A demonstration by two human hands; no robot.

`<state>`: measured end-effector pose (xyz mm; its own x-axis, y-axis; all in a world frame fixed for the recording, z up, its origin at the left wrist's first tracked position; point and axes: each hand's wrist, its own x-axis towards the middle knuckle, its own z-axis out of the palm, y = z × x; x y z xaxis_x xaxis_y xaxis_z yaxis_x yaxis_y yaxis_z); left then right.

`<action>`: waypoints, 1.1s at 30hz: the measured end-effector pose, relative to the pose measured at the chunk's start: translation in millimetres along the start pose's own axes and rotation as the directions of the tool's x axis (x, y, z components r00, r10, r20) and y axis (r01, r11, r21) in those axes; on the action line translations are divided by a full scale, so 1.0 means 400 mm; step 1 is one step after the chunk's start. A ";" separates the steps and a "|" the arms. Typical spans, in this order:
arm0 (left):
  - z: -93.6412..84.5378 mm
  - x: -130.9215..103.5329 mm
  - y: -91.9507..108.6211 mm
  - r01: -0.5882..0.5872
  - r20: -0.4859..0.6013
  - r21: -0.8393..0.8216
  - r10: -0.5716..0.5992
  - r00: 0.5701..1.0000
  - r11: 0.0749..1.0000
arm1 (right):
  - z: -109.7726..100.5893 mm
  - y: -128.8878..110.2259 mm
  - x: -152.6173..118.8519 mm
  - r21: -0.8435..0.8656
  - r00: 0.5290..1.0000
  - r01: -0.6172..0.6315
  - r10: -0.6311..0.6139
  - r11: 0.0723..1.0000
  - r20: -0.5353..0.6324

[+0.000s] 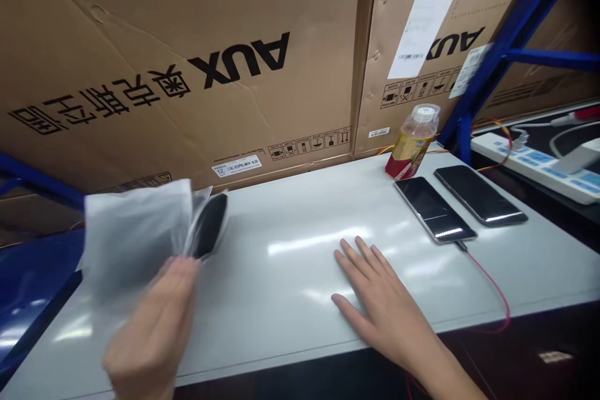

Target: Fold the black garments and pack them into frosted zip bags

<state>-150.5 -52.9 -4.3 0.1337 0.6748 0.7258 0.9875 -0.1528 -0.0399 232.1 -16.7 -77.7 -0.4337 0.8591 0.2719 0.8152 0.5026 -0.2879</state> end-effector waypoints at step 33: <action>0.105 -0.021 0.240 0.080 0.453 -0.115 -0.019 0.891 0.990 | -0.006 -0.007 0.004 0.072 0.998 0.050 -0.047 0.996 -0.038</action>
<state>-53.2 -42.7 -43.0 0.1383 0.9314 0.3367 0.9788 -0.1804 0.0970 230.0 -17.0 -74.2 -0.4567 0.8301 0.3200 0.7629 0.5505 -0.3390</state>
